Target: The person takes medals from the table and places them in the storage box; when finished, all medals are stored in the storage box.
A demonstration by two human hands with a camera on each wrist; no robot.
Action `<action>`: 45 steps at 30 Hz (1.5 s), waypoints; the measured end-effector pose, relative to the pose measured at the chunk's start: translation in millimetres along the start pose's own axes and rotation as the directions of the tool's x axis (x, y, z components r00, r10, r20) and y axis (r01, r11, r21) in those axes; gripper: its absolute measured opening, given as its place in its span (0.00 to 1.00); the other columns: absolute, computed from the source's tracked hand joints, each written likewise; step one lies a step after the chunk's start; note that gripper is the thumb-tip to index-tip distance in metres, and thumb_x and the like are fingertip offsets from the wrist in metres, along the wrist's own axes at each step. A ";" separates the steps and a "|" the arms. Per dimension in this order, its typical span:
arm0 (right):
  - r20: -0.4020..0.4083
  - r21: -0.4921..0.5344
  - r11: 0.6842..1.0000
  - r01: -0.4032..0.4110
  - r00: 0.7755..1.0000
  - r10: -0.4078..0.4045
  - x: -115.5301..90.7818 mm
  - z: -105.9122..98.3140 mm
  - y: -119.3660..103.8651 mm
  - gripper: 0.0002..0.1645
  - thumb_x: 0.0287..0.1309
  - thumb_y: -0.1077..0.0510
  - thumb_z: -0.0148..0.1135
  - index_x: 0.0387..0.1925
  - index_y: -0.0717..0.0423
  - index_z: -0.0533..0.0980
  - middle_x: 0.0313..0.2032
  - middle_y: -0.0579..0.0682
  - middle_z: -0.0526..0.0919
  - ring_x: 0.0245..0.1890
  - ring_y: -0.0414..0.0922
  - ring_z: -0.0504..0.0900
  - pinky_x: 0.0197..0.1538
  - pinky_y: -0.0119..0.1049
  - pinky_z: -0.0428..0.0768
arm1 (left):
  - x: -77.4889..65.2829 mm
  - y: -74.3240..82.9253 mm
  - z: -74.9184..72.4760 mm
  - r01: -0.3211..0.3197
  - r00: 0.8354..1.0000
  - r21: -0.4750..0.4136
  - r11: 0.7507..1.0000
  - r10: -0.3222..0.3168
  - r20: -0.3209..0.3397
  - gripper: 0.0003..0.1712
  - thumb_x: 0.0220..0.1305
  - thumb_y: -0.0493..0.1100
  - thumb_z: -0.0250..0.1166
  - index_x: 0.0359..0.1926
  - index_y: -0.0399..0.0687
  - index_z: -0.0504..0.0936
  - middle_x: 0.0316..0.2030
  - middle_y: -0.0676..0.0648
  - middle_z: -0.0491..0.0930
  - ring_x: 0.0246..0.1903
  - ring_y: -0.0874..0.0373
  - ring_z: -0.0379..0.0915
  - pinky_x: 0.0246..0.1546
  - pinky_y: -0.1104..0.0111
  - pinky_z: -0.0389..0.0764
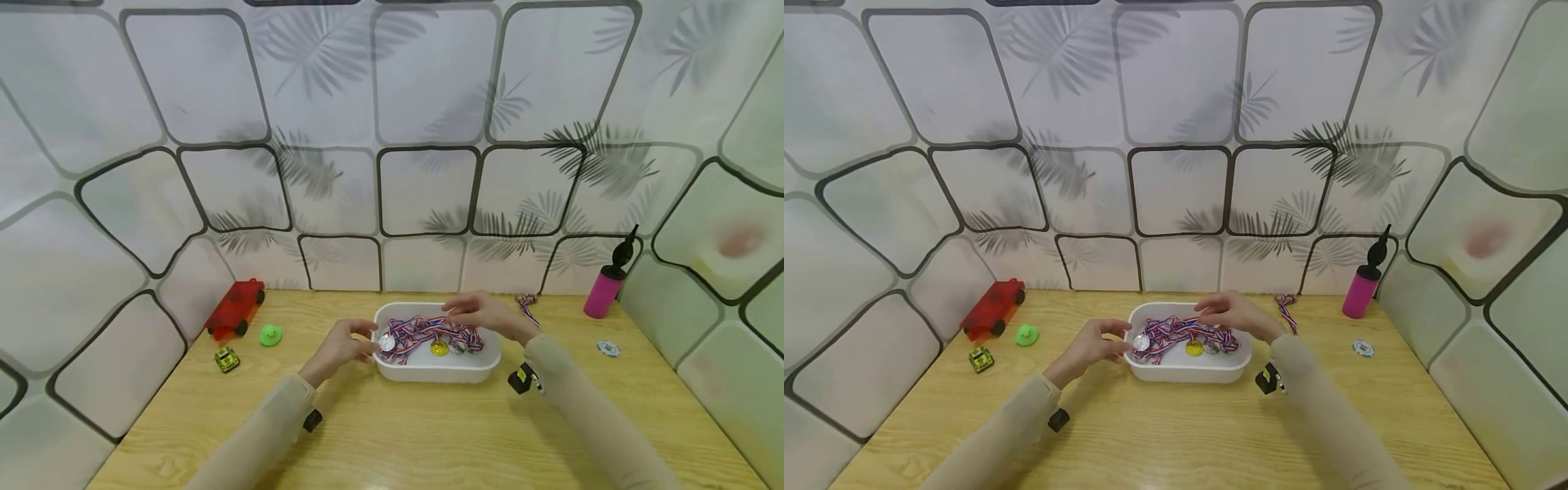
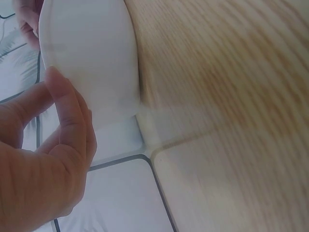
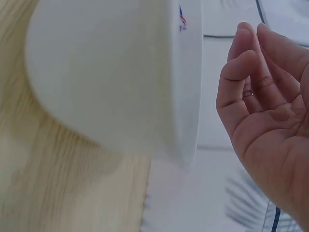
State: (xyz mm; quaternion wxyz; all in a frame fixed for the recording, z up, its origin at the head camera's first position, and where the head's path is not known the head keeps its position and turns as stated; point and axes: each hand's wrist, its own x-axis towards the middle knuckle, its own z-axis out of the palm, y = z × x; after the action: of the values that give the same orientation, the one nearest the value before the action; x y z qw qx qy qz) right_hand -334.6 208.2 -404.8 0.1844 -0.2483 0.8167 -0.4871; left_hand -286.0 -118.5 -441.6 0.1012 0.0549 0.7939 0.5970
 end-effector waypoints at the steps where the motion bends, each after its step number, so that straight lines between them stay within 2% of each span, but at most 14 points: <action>1: -0.004 0.008 1.000 -0.007 1.000 0.007 -3.7 -2.6 2.6 0.28 0.66 0.57 0.61 0.61 0.70 0.71 0.51 0.70 0.80 0.34 0.42 0.79 0.36 0.37 0.81 | 0.0 0.0 0.3 0.000 1.000 0.002 1.000 0.000 0.003 0.26 0.54 0.27 0.69 0.56 0.31 0.78 0.44 0.34 0.78 0.24 0.58 0.76 0.28 0.65 0.86; 8: -0.068 0.042 0.998 -0.035 0.997 0.038 -28.3 -15.2 22.3 0.27 0.65 0.56 0.63 0.59 0.69 0.73 0.52 0.69 0.80 0.35 0.44 0.80 0.34 0.37 0.82 | -0.2 0.2 0.7 0.006 1.000 -0.007 1.000 -0.006 0.014 0.27 0.54 0.27 0.69 0.57 0.31 0.77 0.45 0.34 0.77 0.25 0.58 0.77 0.28 0.66 0.86; 13: -0.086 0.045 0.998 -0.049 0.995 0.053 -49.5 -22.8 32.3 0.28 0.66 0.56 0.61 0.61 0.71 0.70 0.52 0.70 0.80 0.34 0.40 0.78 0.31 0.34 0.79 | 0.5 0.1 -0.1 -0.001 1.000 -0.011 1.000 0.001 0.009 0.26 0.54 0.27 0.69 0.56 0.31 0.78 0.44 0.34 0.77 0.25 0.57 0.77 0.26 0.66 0.85; 20: -0.123 0.072 0.991 -0.115 0.985 0.123 -84.9 -35.1 48.3 0.29 0.67 0.54 0.60 0.62 0.68 0.69 0.51 0.58 0.82 0.36 0.41 0.77 0.32 0.32 0.78 | 1.5 -1.2 -0.7 0.021 1.000 -0.026 0.999 -0.021 -0.008 0.26 0.54 0.27 0.69 0.56 0.33 0.79 0.44 0.37 0.77 0.23 0.58 0.76 0.26 0.67 0.85; 23: -0.125 0.084 0.989 -0.121 0.983 0.131 -96.5 -41.6 57.4 0.29 0.67 0.54 0.59 0.62 0.69 0.68 0.50 0.55 0.83 0.36 0.42 0.78 0.33 0.34 0.80 | 1.4 -1.0 -0.6 0.025 1.000 -0.027 0.999 -0.025 -0.015 0.26 0.54 0.27 0.69 0.56 0.33 0.79 0.44 0.37 0.77 0.23 0.58 0.76 0.26 0.67 0.85; 26: -0.112 0.083 0.990 -0.113 0.986 0.122 -106.0 -48.4 67.4 0.30 0.68 0.55 0.58 0.62 0.72 0.68 0.47 0.55 0.84 0.33 0.41 0.79 0.31 0.35 0.80 | 1.6 -1.3 -0.1 0.021 1.000 -0.024 0.999 -0.022 -0.015 0.26 0.54 0.27 0.69 0.56 0.33 0.79 0.44 0.37 0.77 0.24 0.58 0.76 0.26 0.66 0.85; 30: -0.081 0.082 0.990 -0.113 0.989 0.120 -118.9 -57.5 78.1 0.30 0.69 0.56 0.56 0.63 0.74 0.66 0.48 0.58 0.83 0.32 0.41 0.79 0.33 0.36 0.82 | 2.3 -2.3 0.6 0.018 1.000 -0.023 1.000 -0.018 -0.009 0.25 0.55 0.27 0.68 0.56 0.33 0.78 0.45 0.36 0.77 0.24 0.58 0.77 0.26 0.67 0.85; 33: -0.078 0.072 0.989 -0.132 0.987 0.137 -128.5 -62.8 83.2 0.30 0.69 0.56 0.56 0.64 0.74 0.65 0.53 0.61 0.82 0.40 0.41 0.82 0.40 0.39 0.84 | 1.7 -1.7 0.8 0.023 1.000 -0.025 0.999 -0.023 -0.010 0.25 0.55 0.27 0.68 0.56 0.33 0.78 0.45 0.36 0.77 0.25 0.58 0.77 0.26 0.67 0.85; 37: -0.098 0.029 0.984 -0.175 0.979 0.177 -139.9 -67.3 90.2 0.31 0.69 0.54 0.58 0.64 0.72 0.66 0.56 0.62 0.80 0.46 0.39 0.81 0.44 0.39 0.84 | 0.2 0.5 1.1 0.029 1.000 -0.024 0.999 -0.029 -0.011 0.26 0.54 0.27 0.68 0.56 0.34 0.79 0.44 0.37 0.77 0.24 0.57 0.77 0.26 0.66 0.85; 40: -0.110 0.001 0.983 -0.186 0.977 0.185 -146.4 -69.2 96.2 0.31 0.68 0.55 0.58 0.64 0.72 0.67 0.54 0.62 0.80 0.45 0.36 0.80 0.43 0.37 0.83 | -0.2 1.3 1.2 0.032 0.999 -0.024 0.999 -0.032 -0.010 0.26 0.54 0.26 0.69 0.56 0.34 0.79 0.44 0.37 0.77 0.24 0.57 0.77 0.25 0.67 0.85; 45: -0.094 -0.042 0.987 -0.157 0.984 0.153 -154.2 -70.6 102.4 0.28 0.65 0.58 0.61 0.61 0.73 0.70 0.53 0.67 0.79 0.44 0.33 0.80 0.44 0.34 0.83 | 0.5 0.5 1.2 0.028 1.000 -0.021 0.999 -0.028 -0.002 0.26 0.54 0.26 0.69 0.56 0.33 0.78 0.45 0.36 0.77 0.24 0.58 0.76 0.25 0.67 0.85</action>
State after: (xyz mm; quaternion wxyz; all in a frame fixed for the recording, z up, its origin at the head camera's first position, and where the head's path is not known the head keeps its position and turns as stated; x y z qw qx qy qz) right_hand -271.4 389.2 -454.2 0.1786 -0.1661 0.8528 -0.4618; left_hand -286.3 -117.1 -441.5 0.1092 0.0421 0.7883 0.6040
